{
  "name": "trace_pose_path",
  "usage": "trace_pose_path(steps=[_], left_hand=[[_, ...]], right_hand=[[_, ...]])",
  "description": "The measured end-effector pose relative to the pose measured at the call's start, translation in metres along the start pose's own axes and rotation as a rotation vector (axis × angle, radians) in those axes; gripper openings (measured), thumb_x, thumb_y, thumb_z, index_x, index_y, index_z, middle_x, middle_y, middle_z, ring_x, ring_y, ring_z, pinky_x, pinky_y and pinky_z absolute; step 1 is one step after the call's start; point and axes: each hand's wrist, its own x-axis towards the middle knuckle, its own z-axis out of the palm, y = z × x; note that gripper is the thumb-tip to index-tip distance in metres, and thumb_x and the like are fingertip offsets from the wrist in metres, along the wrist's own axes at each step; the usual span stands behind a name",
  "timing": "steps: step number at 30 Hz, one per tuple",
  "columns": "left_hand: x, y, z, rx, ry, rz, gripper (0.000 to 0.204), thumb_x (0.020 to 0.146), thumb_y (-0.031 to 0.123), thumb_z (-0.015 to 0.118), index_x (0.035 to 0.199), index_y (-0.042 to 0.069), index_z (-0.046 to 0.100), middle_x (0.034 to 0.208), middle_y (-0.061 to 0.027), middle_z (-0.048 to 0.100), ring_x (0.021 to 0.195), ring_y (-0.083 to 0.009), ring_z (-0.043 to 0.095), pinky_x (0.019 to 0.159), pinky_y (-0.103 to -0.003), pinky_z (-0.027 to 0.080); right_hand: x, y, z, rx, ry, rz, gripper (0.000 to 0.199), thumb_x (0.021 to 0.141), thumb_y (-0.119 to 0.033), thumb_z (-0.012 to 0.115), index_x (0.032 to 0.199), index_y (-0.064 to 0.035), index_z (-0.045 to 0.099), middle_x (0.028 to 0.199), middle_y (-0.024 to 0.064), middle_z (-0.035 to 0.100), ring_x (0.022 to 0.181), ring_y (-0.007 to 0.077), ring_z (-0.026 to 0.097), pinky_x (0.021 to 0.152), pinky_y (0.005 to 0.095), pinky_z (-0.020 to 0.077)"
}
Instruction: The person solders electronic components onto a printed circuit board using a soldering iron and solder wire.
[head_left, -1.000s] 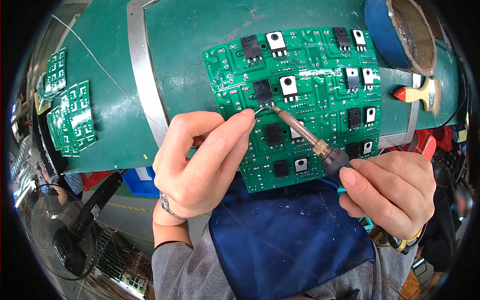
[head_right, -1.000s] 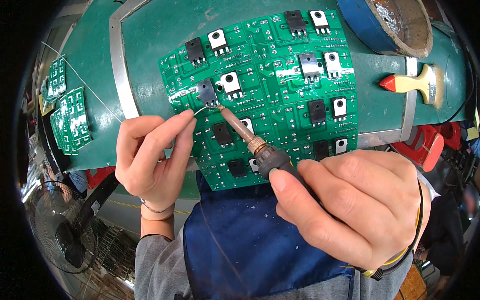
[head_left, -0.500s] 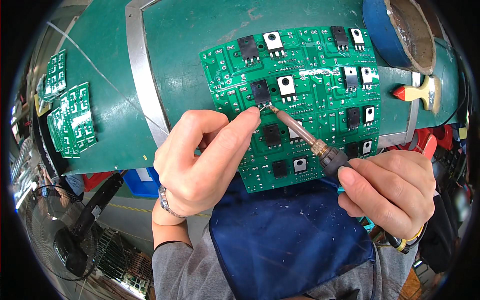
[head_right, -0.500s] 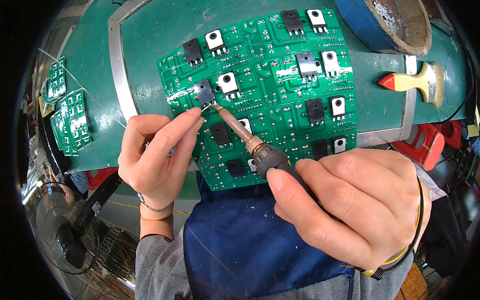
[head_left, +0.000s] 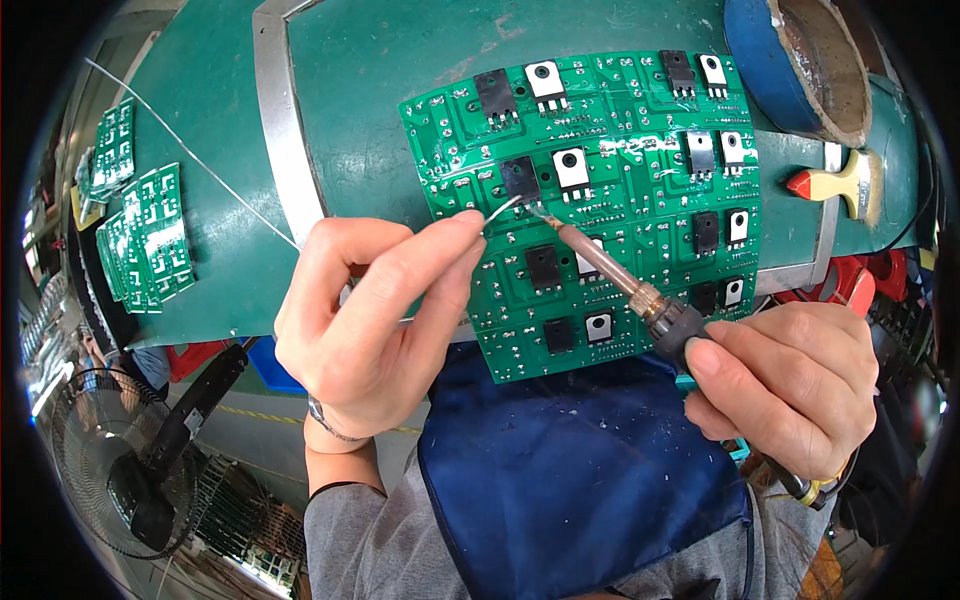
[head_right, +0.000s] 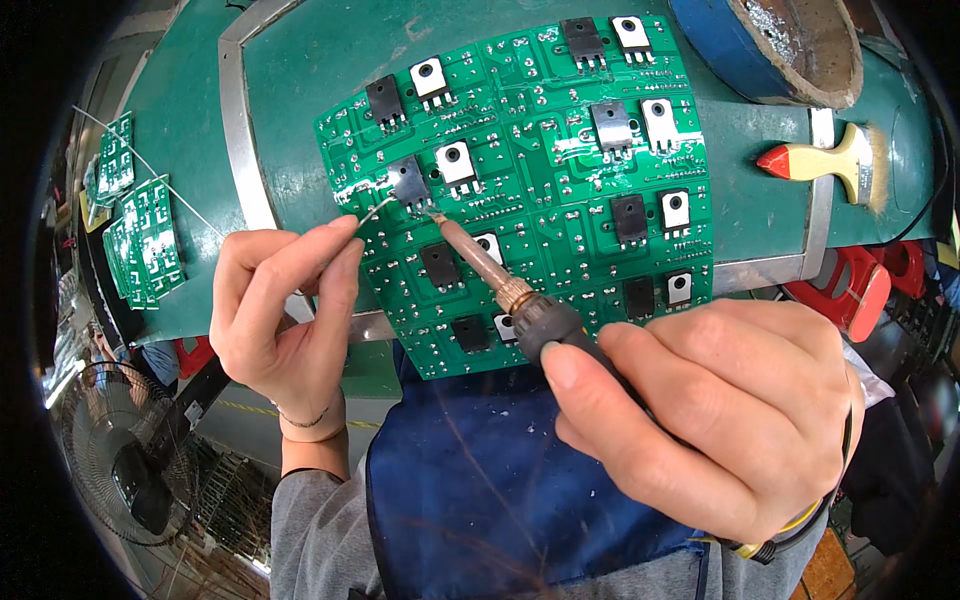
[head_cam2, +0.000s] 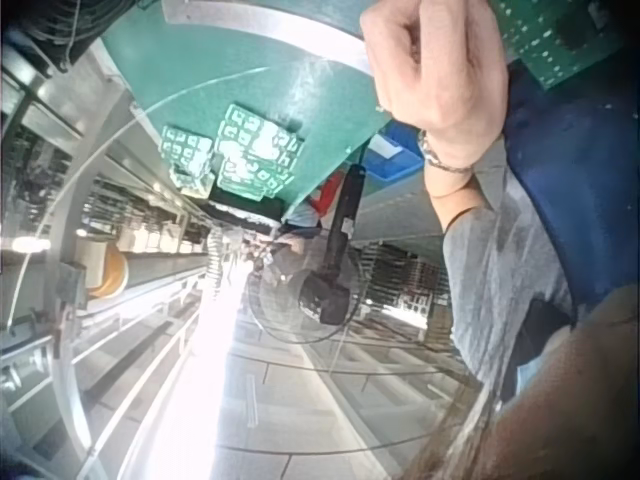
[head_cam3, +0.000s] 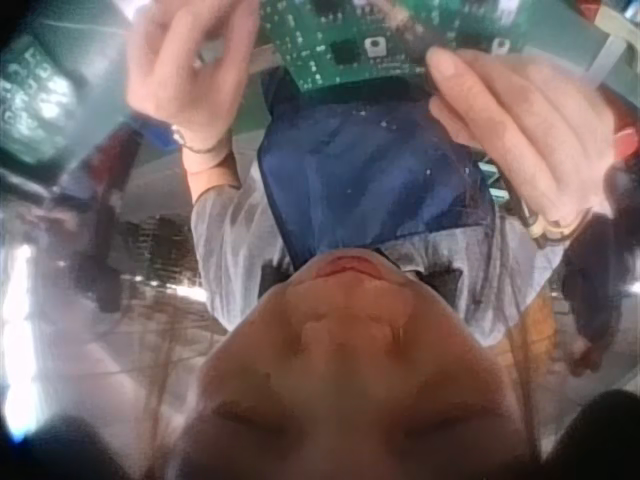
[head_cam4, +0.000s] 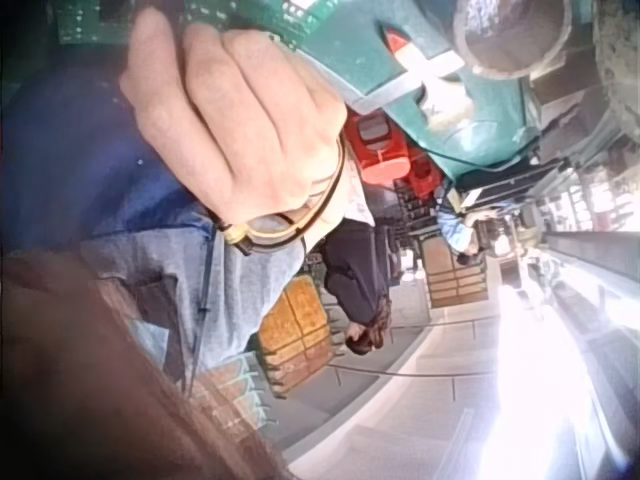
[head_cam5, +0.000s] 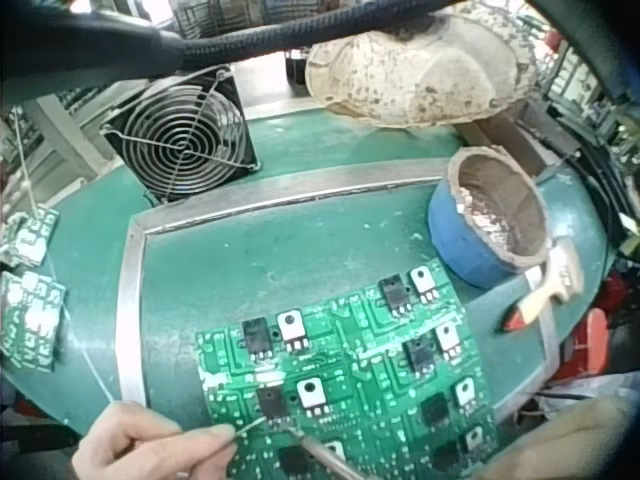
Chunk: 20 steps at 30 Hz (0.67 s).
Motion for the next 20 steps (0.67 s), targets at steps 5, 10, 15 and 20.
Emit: trace_pose_path(steps=[5, 10, 15, 20], left_hand=[[0.001, 0.0045, 0.0025, -0.014, -0.043, 0.014, 0.028, 0.069, -0.006, 0.081, 0.093, 0.007, 0.077, 0.077, 0.001, 0.055, 0.06, -0.0059, 0.046, 0.049, -0.021, 0.034], [0.0022, 0.0032, 0.003, -0.018, -0.061, 0.019, 0.032, 0.066, -0.002, 0.084, 0.096, 0.01, 0.076, 0.077, -0.0021, 0.055, 0.059, -0.0116, 0.054, 0.05, -0.025, 0.042], [0.0011, 0.0042, -0.001, 0.02, -0.045, 0.022, 0.033, 0.065, -0.002, 0.084, 0.095, 0.01, 0.076, 0.078, -0.0011, 0.055, 0.059, -0.0102, 0.053, 0.049, -0.024, 0.04], [-0.0048, 0.0006, -0.0043, 0.051, -0.038, 0.003, 0.032, 0.065, -0.002, 0.085, 0.093, 0.011, 0.076, 0.078, -0.0008, 0.054, 0.058, -0.0093, 0.051, 0.048, -0.024, 0.038]], right_hand=[[-0.0035, -0.0007, -0.009, 0.016, 0.021, 0.005, 0.03, 0.089, -0.025, 0.071, 0.091, 0.0048, 0.068, 0.065, 0.0103, 0.065, 0.052, 0.0183, 0.063, 0.041, 0.0246, 0.0444], [-0.0059, -0.0005, -0.0093, -0.014, 0.011, 0.018, 0.032, 0.088, -0.027, 0.072, 0.091, 0.0045, 0.069, 0.066, 0.0102, 0.065, 0.052, 0.0184, 0.063, 0.042, 0.0244, 0.0453], [-0.0028, -0.0041, -0.0064, 0.021, -0.002, 0.039, 0.032, 0.087, -0.027, 0.072, 0.091, 0.0042, 0.069, 0.067, 0.0098, 0.066, 0.053, 0.0186, 0.064, 0.043, 0.0247, 0.0471], [-0.0007, -0.0018, -0.0004, 0.032, -0.006, 0.021, 0.03, 0.088, -0.026, 0.072, 0.094, 0.0031, 0.07, 0.069, 0.0104, 0.067, 0.055, 0.0191, 0.064, 0.043, 0.0251, 0.0487]])
